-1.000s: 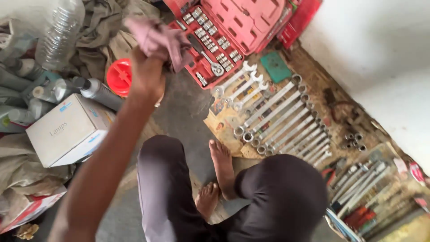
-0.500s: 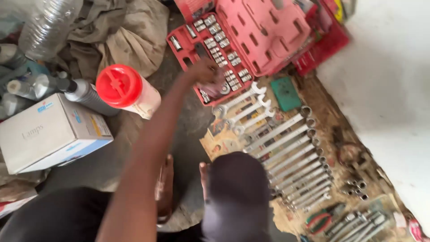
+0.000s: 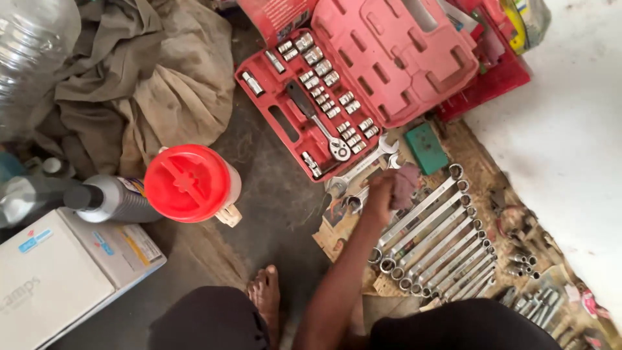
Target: Cleaning and organizing various motorcycle repair tools including wrenches and a hammer.
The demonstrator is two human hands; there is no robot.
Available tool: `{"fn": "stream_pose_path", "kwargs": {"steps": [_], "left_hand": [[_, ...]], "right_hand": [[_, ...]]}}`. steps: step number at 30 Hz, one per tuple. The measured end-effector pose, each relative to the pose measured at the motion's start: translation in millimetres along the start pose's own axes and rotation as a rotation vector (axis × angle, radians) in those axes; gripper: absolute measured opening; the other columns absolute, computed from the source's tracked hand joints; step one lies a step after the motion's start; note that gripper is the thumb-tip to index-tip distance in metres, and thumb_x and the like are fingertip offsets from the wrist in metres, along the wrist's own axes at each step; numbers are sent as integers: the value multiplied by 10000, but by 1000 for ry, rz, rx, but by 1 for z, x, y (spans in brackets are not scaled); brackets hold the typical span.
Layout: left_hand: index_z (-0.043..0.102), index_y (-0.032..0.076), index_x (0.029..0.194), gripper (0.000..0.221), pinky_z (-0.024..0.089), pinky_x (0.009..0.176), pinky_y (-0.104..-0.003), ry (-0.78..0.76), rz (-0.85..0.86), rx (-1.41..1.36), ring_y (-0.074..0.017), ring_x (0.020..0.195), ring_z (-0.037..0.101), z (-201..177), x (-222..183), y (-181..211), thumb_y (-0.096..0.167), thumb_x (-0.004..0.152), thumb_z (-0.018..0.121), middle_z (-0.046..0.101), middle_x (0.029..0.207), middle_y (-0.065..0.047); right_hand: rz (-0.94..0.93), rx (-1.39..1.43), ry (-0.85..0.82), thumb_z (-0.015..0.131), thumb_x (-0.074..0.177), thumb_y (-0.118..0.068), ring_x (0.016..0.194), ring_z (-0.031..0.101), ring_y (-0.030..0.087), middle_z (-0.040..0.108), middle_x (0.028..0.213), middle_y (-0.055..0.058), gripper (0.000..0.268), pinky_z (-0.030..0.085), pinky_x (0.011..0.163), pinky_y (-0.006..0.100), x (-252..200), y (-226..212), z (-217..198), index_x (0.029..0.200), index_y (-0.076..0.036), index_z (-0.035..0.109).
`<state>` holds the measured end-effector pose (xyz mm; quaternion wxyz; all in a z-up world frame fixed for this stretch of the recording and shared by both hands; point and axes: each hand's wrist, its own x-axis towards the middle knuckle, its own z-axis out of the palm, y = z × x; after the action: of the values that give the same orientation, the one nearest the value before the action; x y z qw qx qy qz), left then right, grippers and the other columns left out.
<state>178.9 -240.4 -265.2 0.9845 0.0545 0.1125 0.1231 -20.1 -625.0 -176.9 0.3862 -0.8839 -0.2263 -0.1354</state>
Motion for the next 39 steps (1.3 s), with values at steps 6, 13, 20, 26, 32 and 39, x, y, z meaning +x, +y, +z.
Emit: {"fn": "stream_pose_path", "kwargs": {"steps": [6,13,20,26,32,39], "left_hand": [[694,139,930,181,492,588,-225,78,-156,94,-69,674,588,67,-5,35,187,1053,569,639,797,29],[589,63,1228,221,522,791,-304,130,139,-166,-140,894,650,48,-20,114,184,1044,574,677,1035,-61],[493,39,1372,399,494,911,-343,787,584,346,-185,1118,628,12,-55,105,223,1031,586,640,1236,-89],[666,48,1238,233,488,1128,-452,636,800,1176,-332,1313,613,9,-53,113,103,1042,554,671,1337,-138],[427,-116,1425,517,383,1145,-540,534,721,1363,-468,1377,453,26,-56,117,49,969,606,525,1421,-329],[378,-127,1491,622,363,1165,-552,466,643,1552,-447,1446,432,10,-51,108,48,948,627,499,1483,-308]], "right_hand": [[-368,-288,-468,811,791,-249,1509,397,431,343,1640,250,837,447,1143,543,303,-177,154,1516,-106,416],[-544,-211,-992,740,931,-108,1006,740,275,728,1176,117,332,603,829,386,412,-223,279,1261,-94,703],[-838,-283,-952,816,828,-99,999,698,293,742,1097,55,270,555,851,432,407,-171,347,1086,-119,740],[-683,-142,-933,718,823,-10,1162,622,311,653,1175,92,322,571,871,394,367,-155,357,1134,-93,700],[-457,-234,-998,754,848,-100,903,662,315,633,1045,118,307,556,750,415,375,-135,371,1145,-72,679],[-668,-121,-932,741,1076,-204,894,656,273,667,934,24,188,557,989,486,400,-145,426,992,-96,612]]}}
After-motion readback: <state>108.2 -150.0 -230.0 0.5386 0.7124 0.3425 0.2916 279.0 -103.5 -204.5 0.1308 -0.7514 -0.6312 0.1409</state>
